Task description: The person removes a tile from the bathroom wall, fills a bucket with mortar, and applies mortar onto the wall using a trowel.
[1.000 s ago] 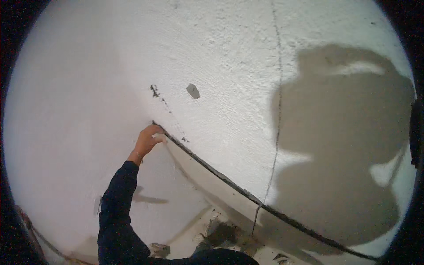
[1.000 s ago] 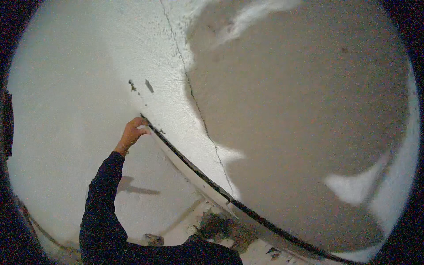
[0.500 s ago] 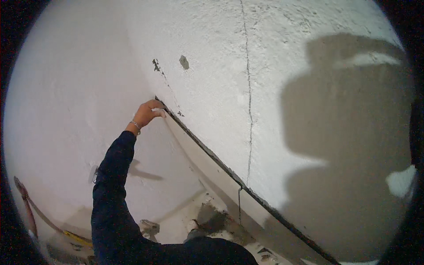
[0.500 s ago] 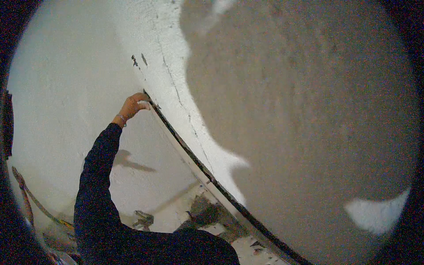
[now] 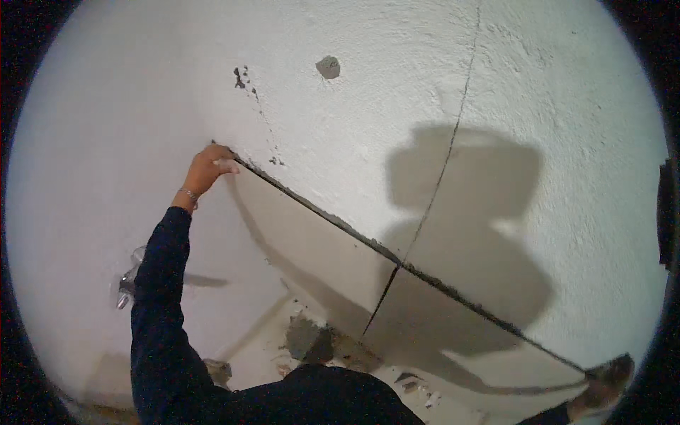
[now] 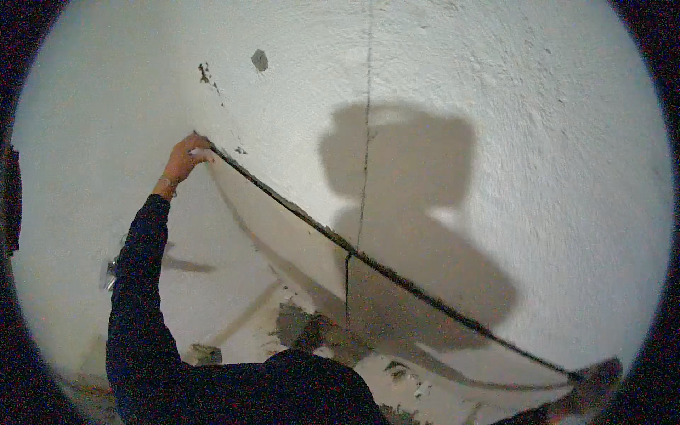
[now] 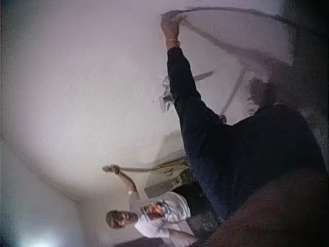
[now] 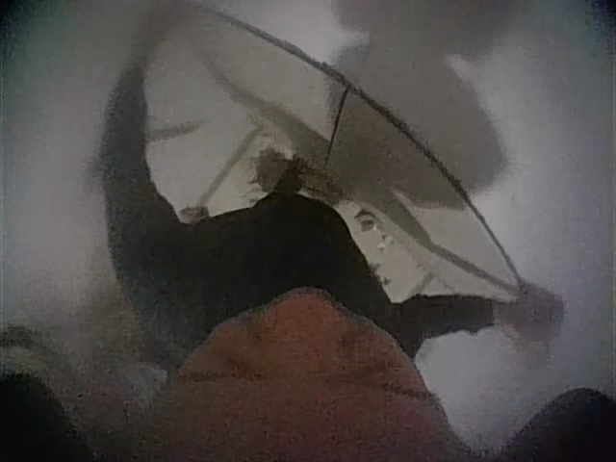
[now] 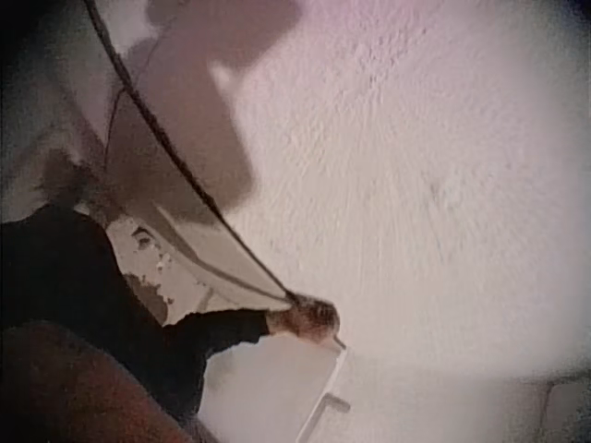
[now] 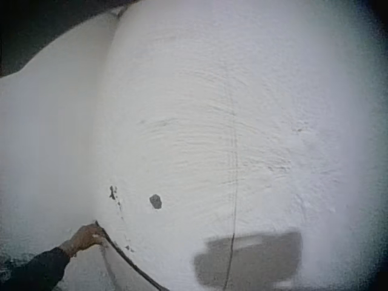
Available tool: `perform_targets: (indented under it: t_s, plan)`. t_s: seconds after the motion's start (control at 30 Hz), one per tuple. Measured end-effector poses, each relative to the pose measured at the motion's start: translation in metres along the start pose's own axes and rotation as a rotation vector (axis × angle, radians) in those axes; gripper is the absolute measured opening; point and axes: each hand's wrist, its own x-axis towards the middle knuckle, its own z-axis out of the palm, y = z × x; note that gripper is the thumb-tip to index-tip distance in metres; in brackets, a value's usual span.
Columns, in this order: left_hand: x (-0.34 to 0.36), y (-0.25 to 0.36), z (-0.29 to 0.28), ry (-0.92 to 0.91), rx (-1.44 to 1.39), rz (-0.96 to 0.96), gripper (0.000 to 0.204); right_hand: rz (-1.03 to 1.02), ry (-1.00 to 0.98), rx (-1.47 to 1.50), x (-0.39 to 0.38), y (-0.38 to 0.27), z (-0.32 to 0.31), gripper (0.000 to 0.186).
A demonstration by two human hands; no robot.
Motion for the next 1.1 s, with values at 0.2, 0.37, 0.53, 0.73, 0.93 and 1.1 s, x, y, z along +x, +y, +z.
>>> perform_targets:
  t_s: [0.2, 0.37, 0.53, 0.73, 0.93, 1.1]
  plan:
    - [0.000, 0.006, 0.008, 0.018, -0.055, 0.022, 0.031, 0.001, -0.083, -0.167, 0.008, -0.018, -0.012, 0.042]
    - [-0.007, -0.020, 0.020, 0.118, 0.073, 0.151, 0.035, -0.022, -0.194, -0.302, -0.034, -0.075, 0.053, 0.040]
    - [-0.012, -0.041, 0.019, 0.229, 0.067, 0.225, 0.036, 0.037, -0.394, -0.320, -0.137, -0.156, 0.169, 0.034]
    - [0.000, -0.018, 0.024, 0.138, -0.158, 0.162, 0.054, -0.039, -0.799, -0.377, -0.214, -0.226, 0.269, 0.028]
    - [-0.034, -0.010, 0.018, 0.243, -0.246, 0.111, 0.044, -0.380, -1.026, -0.410, -0.263, -0.243, 0.381, 0.027]
    - [-0.090, -0.020, 0.054, 0.617, -0.212, 0.199, 0.040, -0.823, -0.947, -0.551, -0.284, -0.226, 0.401, 0.025]
